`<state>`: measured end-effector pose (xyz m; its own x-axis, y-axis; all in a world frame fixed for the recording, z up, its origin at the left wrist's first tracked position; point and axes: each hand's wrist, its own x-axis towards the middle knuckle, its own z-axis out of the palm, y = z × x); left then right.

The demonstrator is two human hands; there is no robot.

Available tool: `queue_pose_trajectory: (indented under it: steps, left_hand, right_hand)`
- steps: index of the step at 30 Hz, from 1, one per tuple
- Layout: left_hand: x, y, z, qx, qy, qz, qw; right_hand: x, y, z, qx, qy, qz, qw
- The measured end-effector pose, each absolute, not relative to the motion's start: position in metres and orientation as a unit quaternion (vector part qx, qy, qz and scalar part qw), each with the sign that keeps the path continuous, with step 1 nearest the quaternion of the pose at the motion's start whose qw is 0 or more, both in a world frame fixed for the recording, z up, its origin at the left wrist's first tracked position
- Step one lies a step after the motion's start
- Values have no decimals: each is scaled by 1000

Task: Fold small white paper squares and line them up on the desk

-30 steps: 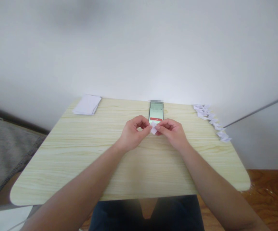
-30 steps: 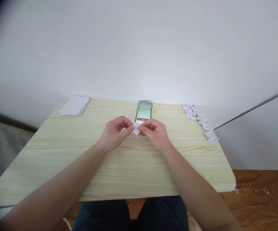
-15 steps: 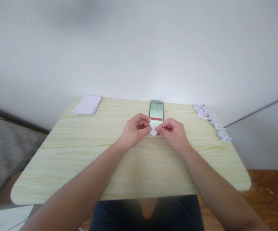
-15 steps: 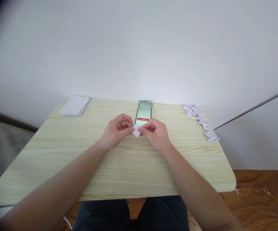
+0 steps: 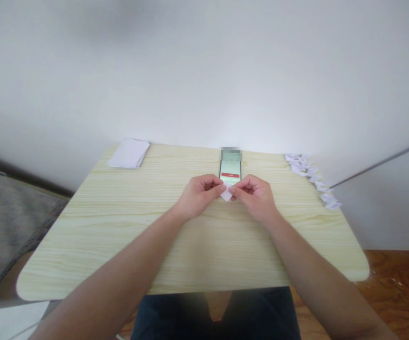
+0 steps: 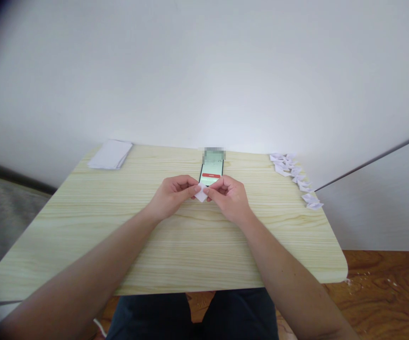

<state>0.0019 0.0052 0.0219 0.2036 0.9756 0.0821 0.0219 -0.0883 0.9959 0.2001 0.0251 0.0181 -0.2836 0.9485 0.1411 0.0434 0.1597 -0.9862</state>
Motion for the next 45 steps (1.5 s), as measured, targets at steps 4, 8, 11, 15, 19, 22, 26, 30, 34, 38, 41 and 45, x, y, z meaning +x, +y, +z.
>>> queue_pose_trajectory:
  steps: [4, 8, 11, 15, 19, 22, 26, 30, 34, 38, 41, 45]
  left_hand:
    - [3, 4, 24, 590, 438, 448, 509]
    - [3, 4, 24, 596, 445, 445, 499]
    - [3, 4, 23, 596, 436, 440, 511]
    - [2, 4, 22, 614, 441, 421, 501]
    - [-3, 5, 23, 656, 491, 356, 449]
    - [-8, 5, 24, 718, 520, 309, 345]
    - [-12, 7, 22, 797, 499, 251, 228]
    - [-11, 7, 20, 813, 493, 232, 205]
    - [-9, 6, 18, 811, 500, 227, 201]
    - [-9, 5, 19, 808, 509, 219, 198]
    - [-9, 5, 19, 805, 514, 220, 201]
    - [-8, 4, 18, 795, 531, 217, 198]
  right_hand:
    - [201, 26, 18, -412, -616, 502, 447]
    - [199, 27, 17, -386, -606, 535, 444]
    - [198, 27, 17, -377, -608, 552, 429]
    - [200, 30, 16, -400, -614, 551, 399]
    - [207, 34, 16, -442, -663, 517, 313]
    - [211, 34, 16, -463, -729, 434, 255]
    - [213, 31, 20, -450, -798, 347, 201]
    - [211, 27, 21, -462, -806, 315, 195]
    - [211, 27, 20, -461, -802, 324, 196]
    - [211, 28, 19, -462, -804, 325, 188]
    - [211, 28, 20, -467, -808, 310, 182]
    - [209, 28, 22, -483, -809, 291, 164]
